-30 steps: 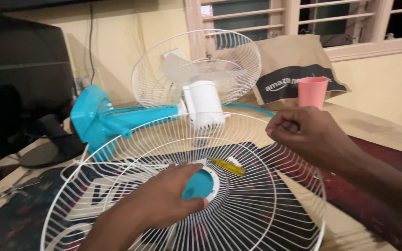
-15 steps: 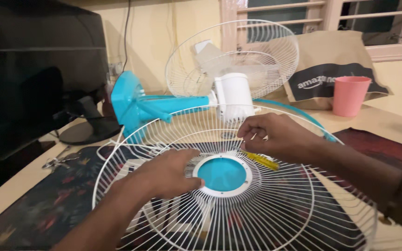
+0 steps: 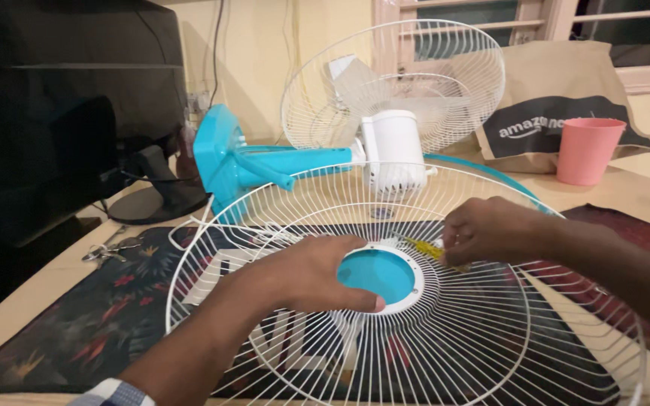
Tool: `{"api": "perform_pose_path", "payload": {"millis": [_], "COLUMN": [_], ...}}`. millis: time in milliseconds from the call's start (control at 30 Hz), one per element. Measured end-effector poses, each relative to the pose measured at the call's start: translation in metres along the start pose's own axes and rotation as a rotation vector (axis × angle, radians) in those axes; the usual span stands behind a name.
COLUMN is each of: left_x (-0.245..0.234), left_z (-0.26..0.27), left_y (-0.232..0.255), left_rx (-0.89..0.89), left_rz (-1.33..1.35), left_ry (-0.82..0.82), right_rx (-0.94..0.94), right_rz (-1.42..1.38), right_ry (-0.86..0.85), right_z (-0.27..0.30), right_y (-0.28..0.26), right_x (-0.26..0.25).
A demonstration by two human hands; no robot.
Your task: The person uses a yellow screwdriver to loosen and remove screws from the central hub of a white fan cage. They remove the screws one by one and set them aside on the table. The fan cage is then lifted away from the fan blades.
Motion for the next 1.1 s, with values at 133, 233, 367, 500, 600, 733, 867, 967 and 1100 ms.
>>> {"api": "perform_pose_path", "payload": {"millis": [133, 233, 367, 500, 600, 733, 867, 967, 1100], "left_x": [0.007, 0.016, 0.024, 0.026, 0.023, 0.023, 0.026, 0.028, 0.032], "left_z": [-0.019, -0.028, -0.030, -0.032, -0.032, -0.032, -0.031, -0.033, -0.035], "left_y": [0.008, 0.006, 0.000, -0.008, -0.007, -0.005, -0.010, -0.012, -0.017], "left_rx": [0.008, 0.016, 0.074, 0.020, 0.006, -0.038, -0.116, -0.113, -0.091], "left_rz": [-0.027, -0.035, -0.053, -0.072, -0.078, -0.124, -0.166, -0.184, -0.159], "left_ry": [0.005, -0.003, 0.068, 0.080, 0.073, 0.033, 0.023, 0.045, 0.069], "right_rx": [-0.118, -0.169, 0.016, -0.163, -0.168, -0.271, -0.461, -0.480, -0.544], "right_rz": [-0.128, -0.134, -0.270, -0.378, -0.437, -0.527, -0.693, -0.672, -0.704], "right_ry": [0.053, 0.130, 0.186, 0.368, 0.466, 0.523, 0.453, 0.432, 0.512], "right_z": [0.002, 0.001, 0.004, 0.012, 0.018, 0.029, 0.040, 0.043, 0.055], "right_y": [-0.004, -0.004, 0.014, 0.006, 0.007, 0.004, -0.004, -0.010, -0.014], "right_x": [0.009, 0.004, -0.005, -0.024, -0.032, -0.041, -0.037, -0.031, -0.032]}}
Point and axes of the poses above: each hand's wrist, its own z-axis away from the middle knuckle, its own x-axis out of the palm, y = z × x, the point moved 9 cm from there along -z, towards the middle knuckle, and after that the axes turned 3 degrees about -y, right-handed, at the moved point
